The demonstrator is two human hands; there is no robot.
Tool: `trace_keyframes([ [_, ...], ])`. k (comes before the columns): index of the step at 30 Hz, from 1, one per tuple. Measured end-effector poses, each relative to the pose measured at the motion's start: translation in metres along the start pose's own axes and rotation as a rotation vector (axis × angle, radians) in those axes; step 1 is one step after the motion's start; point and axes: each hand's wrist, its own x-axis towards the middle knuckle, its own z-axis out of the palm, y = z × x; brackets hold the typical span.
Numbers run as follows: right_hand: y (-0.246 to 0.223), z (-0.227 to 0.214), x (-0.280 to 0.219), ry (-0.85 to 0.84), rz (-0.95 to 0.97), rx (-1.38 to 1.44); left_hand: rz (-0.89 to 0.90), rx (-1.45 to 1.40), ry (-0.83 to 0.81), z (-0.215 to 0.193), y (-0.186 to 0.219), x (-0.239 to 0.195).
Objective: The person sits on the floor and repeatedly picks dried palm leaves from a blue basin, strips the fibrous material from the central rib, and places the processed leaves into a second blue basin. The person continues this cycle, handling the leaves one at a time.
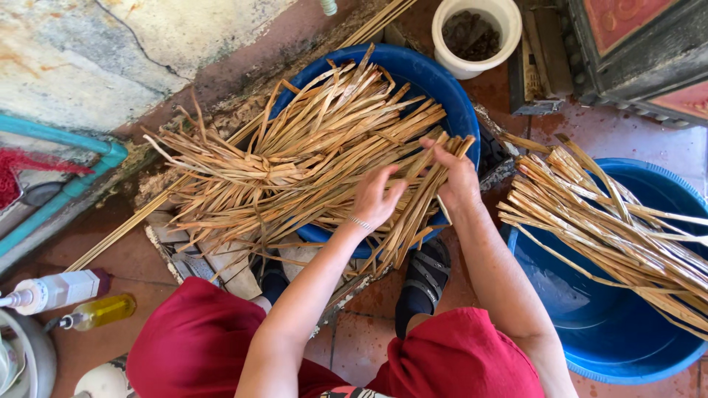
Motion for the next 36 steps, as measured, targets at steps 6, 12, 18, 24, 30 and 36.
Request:
trace_keyframes([
  [6, -0.002, 0.015, -0.014, -0.197, -0.117, 0.026, -0.152, -0.08, -0.087, 0.023, 0.035, 0.058],
  [12, -0.025, 0.013, -0.005, 0.091, -0.163, 0.084, -0.149, 0.047, -0.252, 0.016, 0.06, 0.06],
  [18, -0.056, -0.002, 0.014, 0.198, -0.175, 0.1, -0.138, -0.09, -0.324, 0.005, 0.083, 0.03],
  [24, -0.083, -0.037, 0.047, 0.316, -0.203, 0.132, -0.122, -0.139, -0.301, -0.015, 0.09, -0.005],
  [30, -0.097, -0.058, 0.07, 0.369, -0.241, 0.107, -0.18, -0.376, -0.353, -0.049, 0.102, -0.028],
  [36, -0.113, -0.077, 0.083, 0.477, -0.307, 0.043, -0.062, -0.348, -0.28, -0.075, 0.114, -0.044],
])
